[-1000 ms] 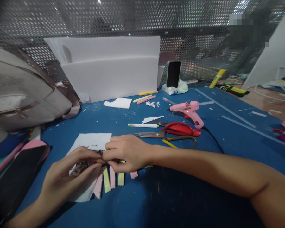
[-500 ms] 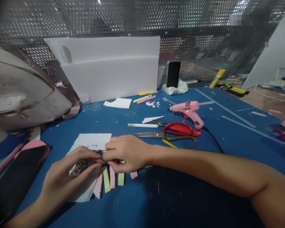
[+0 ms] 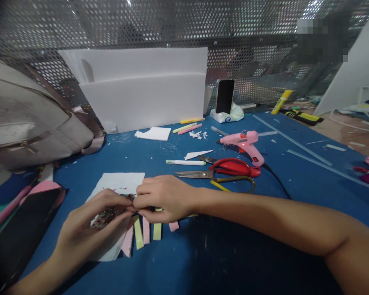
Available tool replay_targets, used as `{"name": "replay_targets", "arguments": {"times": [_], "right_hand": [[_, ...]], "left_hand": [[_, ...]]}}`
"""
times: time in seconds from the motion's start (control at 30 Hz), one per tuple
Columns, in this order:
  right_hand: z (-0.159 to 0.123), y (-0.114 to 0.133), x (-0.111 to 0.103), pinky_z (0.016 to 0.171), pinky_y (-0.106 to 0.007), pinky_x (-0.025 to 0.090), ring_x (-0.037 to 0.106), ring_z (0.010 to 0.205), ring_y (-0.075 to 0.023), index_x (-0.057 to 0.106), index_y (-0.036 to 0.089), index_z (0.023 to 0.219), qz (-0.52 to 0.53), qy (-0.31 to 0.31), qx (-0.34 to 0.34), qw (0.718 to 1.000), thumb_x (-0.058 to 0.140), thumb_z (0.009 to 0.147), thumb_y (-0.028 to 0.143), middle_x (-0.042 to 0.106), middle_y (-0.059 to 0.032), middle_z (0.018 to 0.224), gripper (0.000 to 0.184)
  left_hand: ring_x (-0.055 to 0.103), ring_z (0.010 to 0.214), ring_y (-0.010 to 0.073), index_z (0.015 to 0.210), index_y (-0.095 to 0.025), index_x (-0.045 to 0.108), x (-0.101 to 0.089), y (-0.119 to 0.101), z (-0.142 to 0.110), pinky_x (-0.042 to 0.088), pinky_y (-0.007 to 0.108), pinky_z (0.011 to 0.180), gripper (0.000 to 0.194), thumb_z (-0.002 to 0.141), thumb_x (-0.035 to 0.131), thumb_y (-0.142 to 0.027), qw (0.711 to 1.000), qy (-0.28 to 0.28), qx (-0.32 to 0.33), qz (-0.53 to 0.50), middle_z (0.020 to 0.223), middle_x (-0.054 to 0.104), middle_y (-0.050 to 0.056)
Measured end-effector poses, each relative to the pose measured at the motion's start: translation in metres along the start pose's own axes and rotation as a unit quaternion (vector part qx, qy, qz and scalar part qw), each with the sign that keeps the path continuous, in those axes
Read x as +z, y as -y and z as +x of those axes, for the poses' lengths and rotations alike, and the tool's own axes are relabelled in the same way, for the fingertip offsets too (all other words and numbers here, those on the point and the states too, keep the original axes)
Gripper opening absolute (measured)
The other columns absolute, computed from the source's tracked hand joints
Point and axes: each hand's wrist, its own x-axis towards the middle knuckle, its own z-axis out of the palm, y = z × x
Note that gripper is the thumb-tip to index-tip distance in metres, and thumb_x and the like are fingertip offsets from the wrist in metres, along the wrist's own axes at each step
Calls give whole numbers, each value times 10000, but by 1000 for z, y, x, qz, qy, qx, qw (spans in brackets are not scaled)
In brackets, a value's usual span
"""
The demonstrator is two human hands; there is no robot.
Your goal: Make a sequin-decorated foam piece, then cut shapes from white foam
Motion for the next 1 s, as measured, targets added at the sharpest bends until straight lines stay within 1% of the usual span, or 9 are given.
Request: {"name": "replay_targets", "arguments": {"times": [0.13,0.33,0.5,0.77,1.0], "right_hand": [[0,0,0,699,-269,341,407,756,-142,589,162,840,-5,-5,4,1000,394,942,227,531,-21,786,229],[0,-1,1,704,-275,358,419,779,-147,584,157,873,-3,7,8,1000,397,946,227,549,-28,804,213],[0,-1,1,706,-277,366,424,778,-149,570,155,859,2,-3,7,1000,374,956,231,554,-30,794,232],[0,0,0,710,-271,356,420,776,-147,563,149,856,8,-4,8,1000,358,958,232,553,-29,793,243],[0,-1,0,704,-271,351,429,770,-148,559,157,841,12,-2,7,1000,366,953,231,543,-28,784,235]], "left_hand": [[585,738,155,985,-239,629,0,-1,1,457,271,622,170,839,651,-154,1000,-1,7,6,826,629,6],[591,734,168,977,-233,626,1,0,2,460,285,628,146,846,637,-168,1000,-5,11,14,815,637,17],[583,738,161,974,-238,619,0,-1,4,455,287,636,149,850,636,-157,1000,4,15,8,827,642,8],[580,781,153,885,-222,610,-2,-3,7,446,305,706,95,873,603,-128,999,14,39,3,848,656,2],[568,731,150,905,-220,603,-2,-2,6,427,300,666,82,874,611,-144,1000,14,19,11,820,642,-2]]}}
